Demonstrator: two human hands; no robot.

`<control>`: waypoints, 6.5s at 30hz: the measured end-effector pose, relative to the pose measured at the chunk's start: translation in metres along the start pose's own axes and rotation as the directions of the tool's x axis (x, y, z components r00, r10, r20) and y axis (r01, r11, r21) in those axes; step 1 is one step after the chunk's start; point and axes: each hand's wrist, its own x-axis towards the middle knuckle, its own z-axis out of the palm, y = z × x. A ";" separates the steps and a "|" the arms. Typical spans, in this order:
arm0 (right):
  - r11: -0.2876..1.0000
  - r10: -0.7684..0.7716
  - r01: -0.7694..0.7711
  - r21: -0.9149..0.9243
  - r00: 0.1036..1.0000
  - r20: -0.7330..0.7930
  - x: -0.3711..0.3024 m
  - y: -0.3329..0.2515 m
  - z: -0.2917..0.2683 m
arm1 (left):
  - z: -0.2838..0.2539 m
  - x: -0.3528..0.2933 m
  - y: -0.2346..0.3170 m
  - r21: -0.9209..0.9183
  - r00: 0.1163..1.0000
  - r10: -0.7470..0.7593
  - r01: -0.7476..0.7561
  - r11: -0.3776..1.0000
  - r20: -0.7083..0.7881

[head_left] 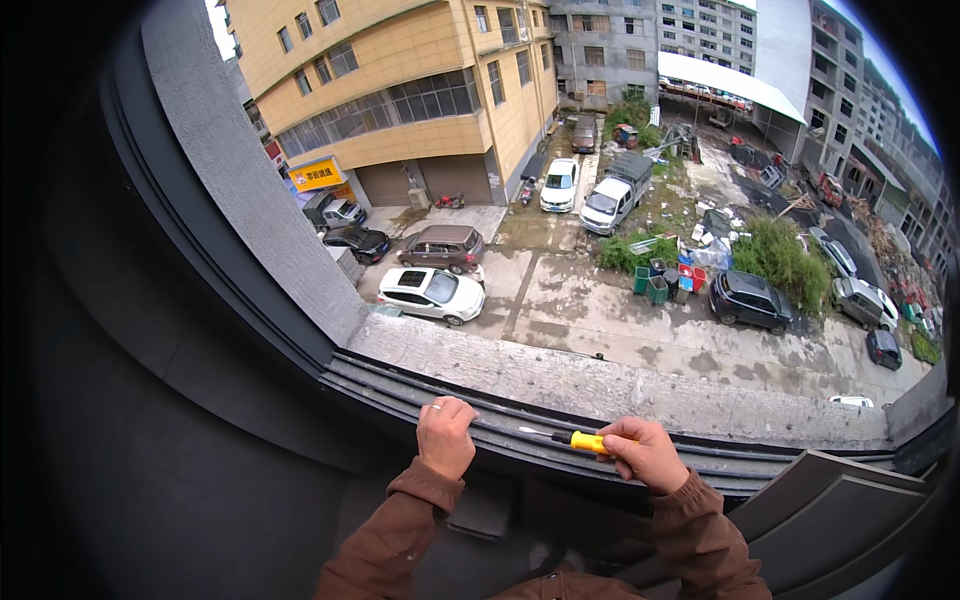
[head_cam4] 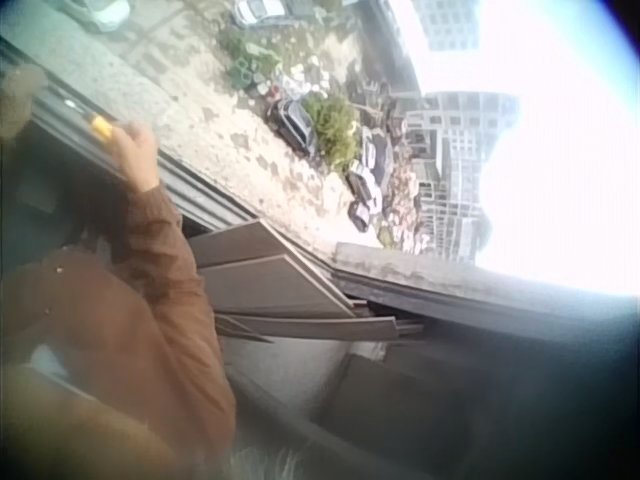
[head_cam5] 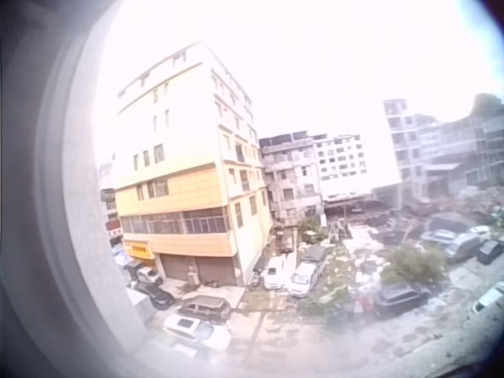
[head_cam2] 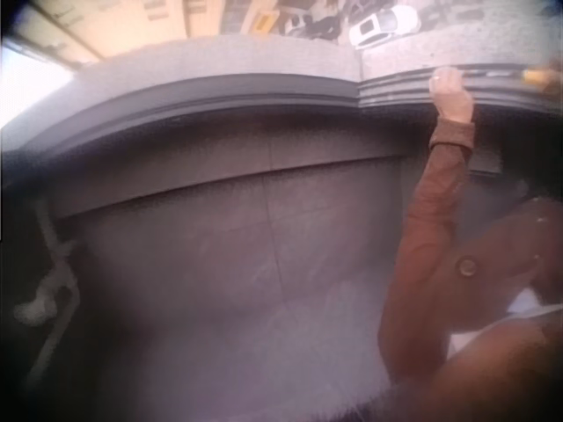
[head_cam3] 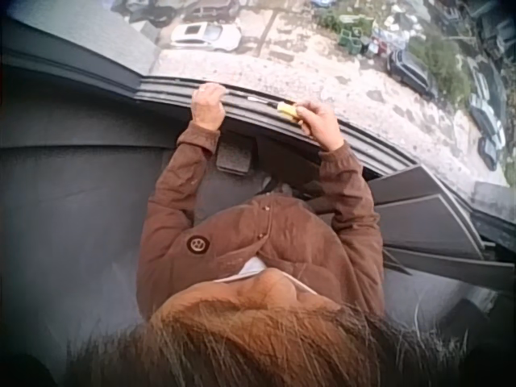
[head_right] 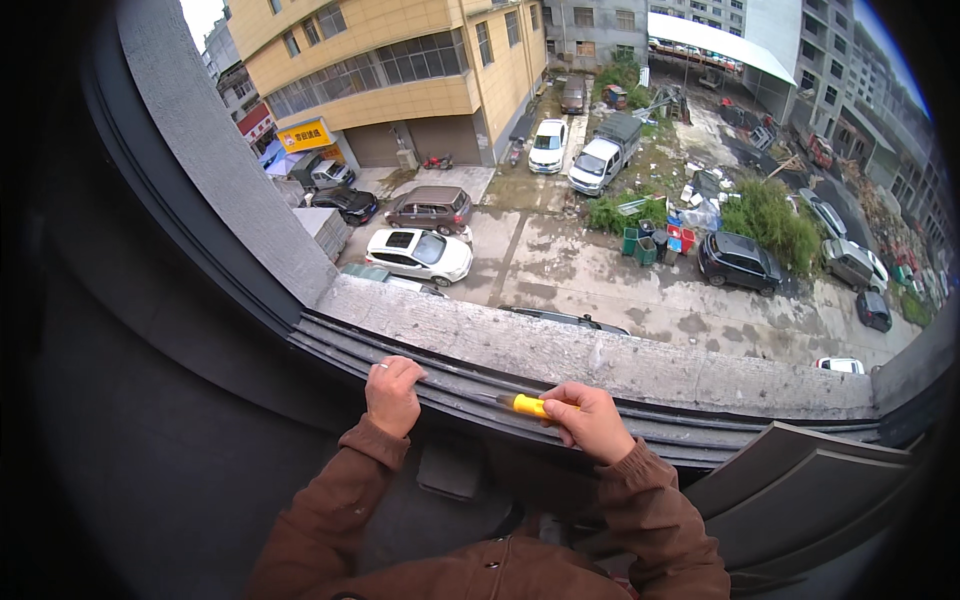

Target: The person uses a yellow-handled screwdriver to press and seat a black rubber seal along the bottom and side edges of a window frame. The hands repeatedly run the tool along the seal to ensure it is flush with the frame.

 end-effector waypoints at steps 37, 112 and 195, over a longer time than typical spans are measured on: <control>0.992 -0.006 0.011 -0.127 0.999 0.039 -0.003 0.021 -0.008 | 0.018 -0.030 0.019 -0.099 0.991 0.036 -0.023 0.995 0.128; 0.927 0.054 -0.042 0.372 0.998 -0.021 0.038 0.011 0.046 | -0.012 0.026 0.027 -0.206 0.992 -0.034 0.008 0.979 -0.123; 0.996 0.016 -0.007 0.085 0.994 -0.110 -0.014 0.037 -0.035 | 0.052 -0.016 0.092 -0.205 0.978 0.158 -0.129 0.970 0.133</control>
